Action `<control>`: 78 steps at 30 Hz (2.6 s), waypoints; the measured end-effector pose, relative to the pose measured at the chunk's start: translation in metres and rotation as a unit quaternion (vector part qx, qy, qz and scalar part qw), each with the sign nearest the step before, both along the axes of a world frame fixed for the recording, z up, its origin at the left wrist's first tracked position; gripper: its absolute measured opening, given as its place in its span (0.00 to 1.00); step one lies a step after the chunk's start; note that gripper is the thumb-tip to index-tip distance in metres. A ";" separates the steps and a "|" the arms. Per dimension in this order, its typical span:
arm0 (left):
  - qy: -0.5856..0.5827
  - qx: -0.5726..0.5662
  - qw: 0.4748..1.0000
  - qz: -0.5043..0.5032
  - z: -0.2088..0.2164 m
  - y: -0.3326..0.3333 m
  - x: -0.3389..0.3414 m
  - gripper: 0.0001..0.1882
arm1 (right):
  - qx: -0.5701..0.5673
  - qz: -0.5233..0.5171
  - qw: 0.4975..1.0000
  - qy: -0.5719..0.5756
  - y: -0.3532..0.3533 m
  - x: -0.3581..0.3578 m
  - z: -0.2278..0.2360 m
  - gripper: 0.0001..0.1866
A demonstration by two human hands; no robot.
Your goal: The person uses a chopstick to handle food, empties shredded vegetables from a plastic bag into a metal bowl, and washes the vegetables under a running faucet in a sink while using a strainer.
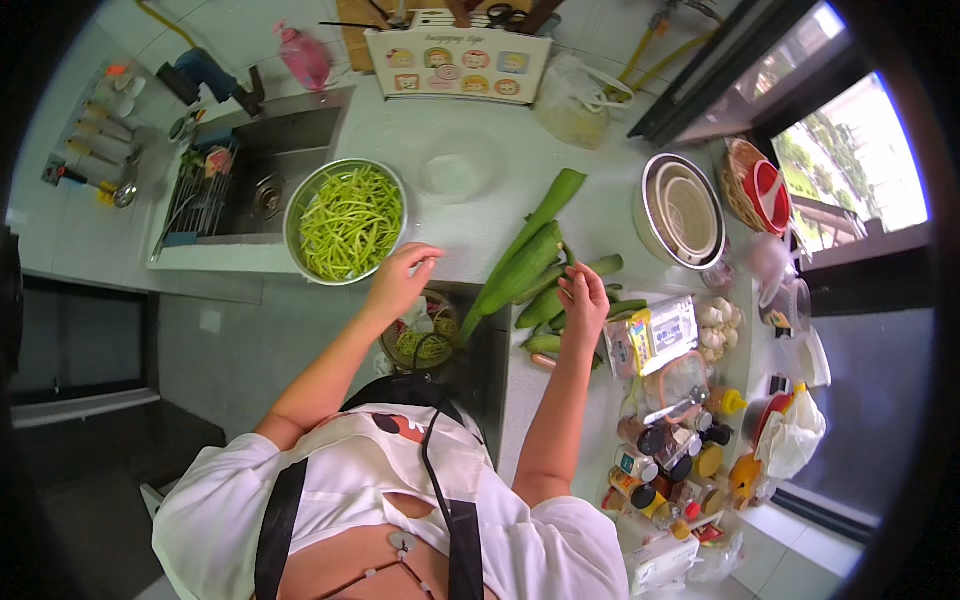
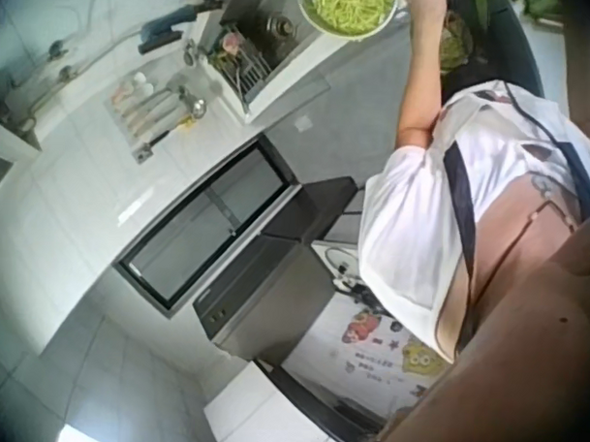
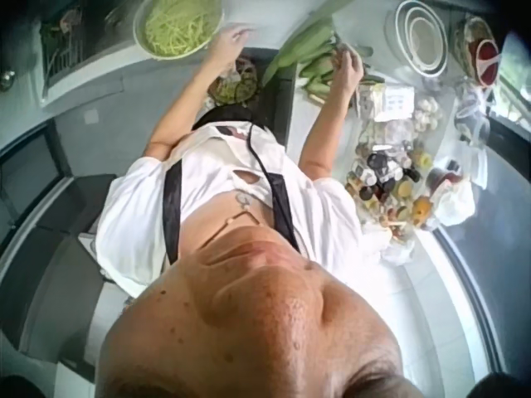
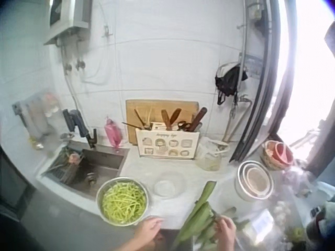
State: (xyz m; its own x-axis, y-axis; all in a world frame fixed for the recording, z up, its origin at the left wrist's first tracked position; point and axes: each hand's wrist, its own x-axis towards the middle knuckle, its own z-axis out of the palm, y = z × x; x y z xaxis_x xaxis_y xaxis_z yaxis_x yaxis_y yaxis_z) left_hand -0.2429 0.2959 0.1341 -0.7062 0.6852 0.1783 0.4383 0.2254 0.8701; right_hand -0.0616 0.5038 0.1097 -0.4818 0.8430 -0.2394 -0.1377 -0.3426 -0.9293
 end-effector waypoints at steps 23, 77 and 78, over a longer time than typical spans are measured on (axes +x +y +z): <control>-0.092 0.029 0.985 -0.143 0.011 0.161 0.034 0.08 | -0.139 -0.322 0.931 0.100 0.171 0.002 -0.021 0.43; -0.388 0.124 0.877 0.257 0.032 -0.300 -0.143 0.18 | 0.039 0.338 0.938 -0.063 -0.283 -0.239 0.069 0.24; -0.387 0.115 0.873 0.272 0.030 -0.305 -0.153 0.17 | 0.036 0.343 0.936 -0.066 -0.289 -0.252 0.062 0.24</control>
State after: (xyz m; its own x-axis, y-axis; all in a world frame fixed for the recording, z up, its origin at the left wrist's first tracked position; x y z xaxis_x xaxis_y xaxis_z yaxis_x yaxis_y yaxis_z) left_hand -0.3955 -0.0094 0.1636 -0.8860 0.2193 -0.4086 -0.4196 -0.0037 0.9077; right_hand -0.3133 0.2151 0.1715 -0.8863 0.3621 -0.2888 0.2090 -0.2438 -0.9470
